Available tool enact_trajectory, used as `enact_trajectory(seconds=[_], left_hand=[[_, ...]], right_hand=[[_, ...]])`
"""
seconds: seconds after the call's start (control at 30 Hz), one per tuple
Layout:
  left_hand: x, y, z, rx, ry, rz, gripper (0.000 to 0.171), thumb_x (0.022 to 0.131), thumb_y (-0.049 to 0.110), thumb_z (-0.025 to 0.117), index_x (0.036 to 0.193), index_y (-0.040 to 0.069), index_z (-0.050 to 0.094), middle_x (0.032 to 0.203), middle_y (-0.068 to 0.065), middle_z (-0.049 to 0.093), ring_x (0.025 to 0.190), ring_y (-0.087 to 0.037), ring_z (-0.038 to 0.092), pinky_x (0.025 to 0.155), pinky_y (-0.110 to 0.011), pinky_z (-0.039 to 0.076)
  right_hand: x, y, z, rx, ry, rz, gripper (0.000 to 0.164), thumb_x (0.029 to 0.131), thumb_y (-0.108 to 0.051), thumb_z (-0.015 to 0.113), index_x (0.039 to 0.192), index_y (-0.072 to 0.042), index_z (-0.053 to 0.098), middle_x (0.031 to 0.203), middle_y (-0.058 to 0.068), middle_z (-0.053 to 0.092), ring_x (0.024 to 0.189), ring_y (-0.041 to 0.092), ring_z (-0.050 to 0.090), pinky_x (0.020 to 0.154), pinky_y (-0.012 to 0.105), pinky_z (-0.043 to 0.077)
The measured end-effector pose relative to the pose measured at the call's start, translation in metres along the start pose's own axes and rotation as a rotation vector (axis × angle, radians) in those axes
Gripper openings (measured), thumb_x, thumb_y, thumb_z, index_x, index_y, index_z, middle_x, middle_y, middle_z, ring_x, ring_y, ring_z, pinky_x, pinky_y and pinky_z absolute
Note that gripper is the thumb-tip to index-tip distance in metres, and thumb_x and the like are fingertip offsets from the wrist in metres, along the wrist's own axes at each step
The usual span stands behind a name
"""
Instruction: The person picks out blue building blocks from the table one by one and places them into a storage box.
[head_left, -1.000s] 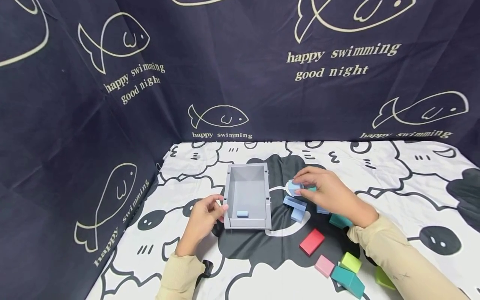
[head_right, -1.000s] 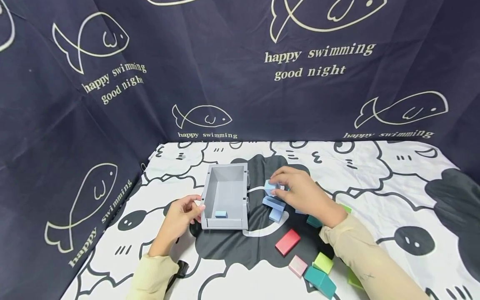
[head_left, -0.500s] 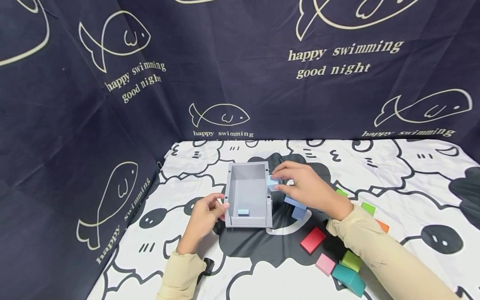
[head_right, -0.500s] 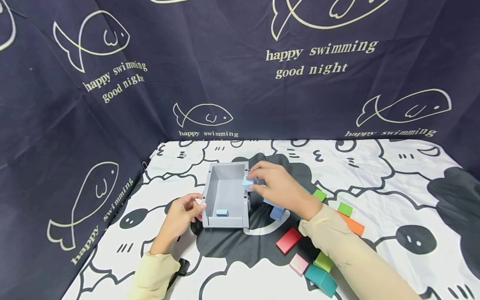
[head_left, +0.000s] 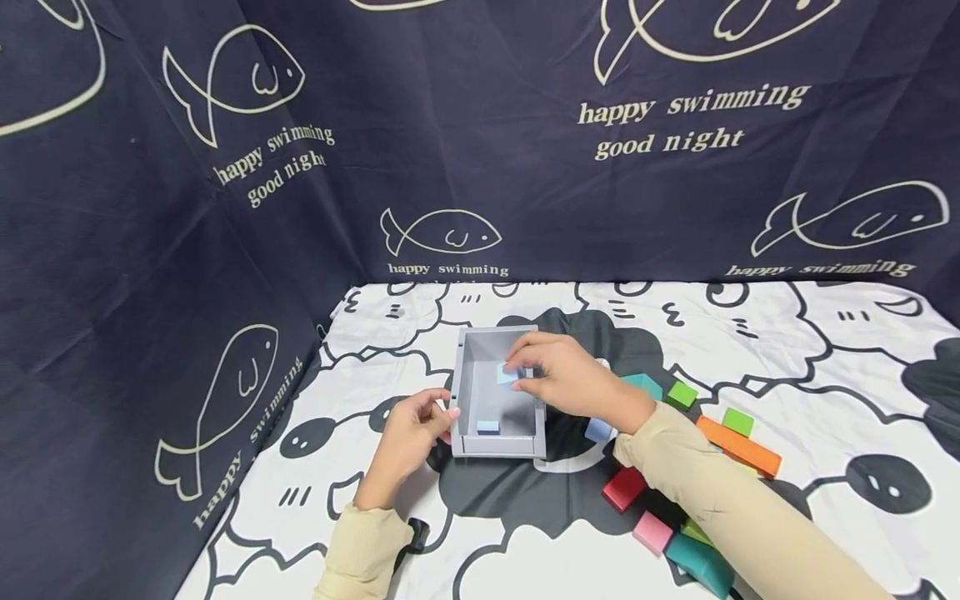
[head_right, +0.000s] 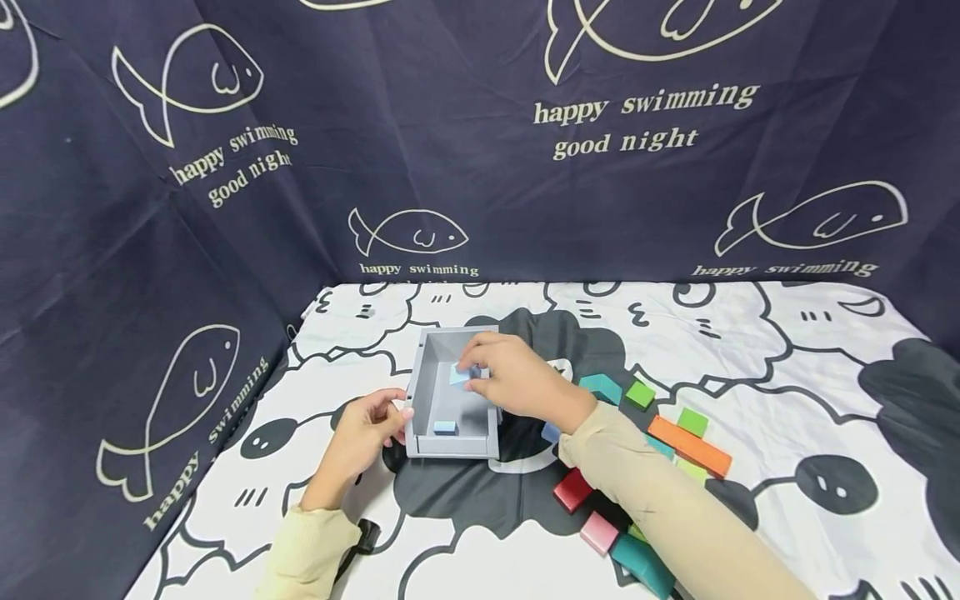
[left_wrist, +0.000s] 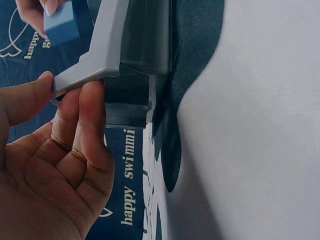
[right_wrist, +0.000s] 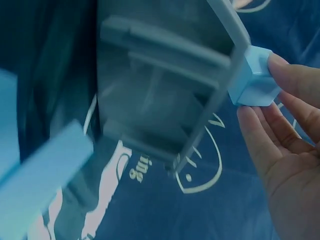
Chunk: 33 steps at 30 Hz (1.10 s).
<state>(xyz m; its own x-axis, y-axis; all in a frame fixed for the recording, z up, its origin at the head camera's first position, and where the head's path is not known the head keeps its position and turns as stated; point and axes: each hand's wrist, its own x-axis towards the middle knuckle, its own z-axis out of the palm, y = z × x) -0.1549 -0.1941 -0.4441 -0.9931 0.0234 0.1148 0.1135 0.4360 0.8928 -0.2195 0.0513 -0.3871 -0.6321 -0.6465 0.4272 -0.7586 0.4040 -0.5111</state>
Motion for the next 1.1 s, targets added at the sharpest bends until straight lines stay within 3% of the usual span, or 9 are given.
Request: enact_trajectory(seconds=[0.4,0.6,0.83,1.1], left_hand=[[0.000,0.001,0.002,-0.015,-0.008,0.028,0.023,0.085,0.008,0.069,0.105,-0.001,0.065,0.061,-0.019,0.063,0.053,-0.026,0.062,0.047,-0.023,0.042],[0.001,-0.001,0.001,-0.013,-0.013,0.029,0.021,0.085,0.009,0.069,0.104,0.000,0.065,0.062,-0.021,0.063,0.053,-0.028,0.062,0.047,-0.023,0.042],[0.001,-0.002,0.001,-0.013,-0.010,-0.009,0.022,0.085,0.011,0.070,0.105,0.002,0.065,0.062,-0.019,0.063,0.055,-0.031,0.062,0.047,-0.022,0.041],[-0.010,0.029,-0.002,-0.014,-0.017,-0.003,0.022,0.087,0.003,0.066,0.106,-0.007,0.061,0.066,-0.031,0.060,0.060,-0.044,0.059,0.048,-0.021,0.039]], right_hand=[[0.013,0.002,0.040,-0.060,-0.124,-0.054,0.012,0.074,-0.007,0.077,0.085,-0.010,0.071,0.092,-0.002,0.065,0.082,0.007,0.057,0.074,0.030,0.053],[0.017,0.004,0.045,-0.126,-0.177,-0.079,0.010,0.073,-0.005,0.075,0.080,-0.011,0.071,0.085,-0.004,0.063,0.075,0.007,0.055,0.070,0.029,0.052],[0.018,0.002,0.048,-0.145,-0.233,-0.060,0.014,0.073,-0.004,0.074,0.086,-0.010,0.074,0.088,-0.002,0.066,0.079,0.008,0.057,0.074,0.030,0.053],[0.023,-0.006,0.050,-0.279,-0.319,-0.026,0.030,0.069,0.000,0.063,0.096,-0.006,0.074,0.092,0.005,0.065,0.080,0.015,0.058,0.074,0.034,0.053]])
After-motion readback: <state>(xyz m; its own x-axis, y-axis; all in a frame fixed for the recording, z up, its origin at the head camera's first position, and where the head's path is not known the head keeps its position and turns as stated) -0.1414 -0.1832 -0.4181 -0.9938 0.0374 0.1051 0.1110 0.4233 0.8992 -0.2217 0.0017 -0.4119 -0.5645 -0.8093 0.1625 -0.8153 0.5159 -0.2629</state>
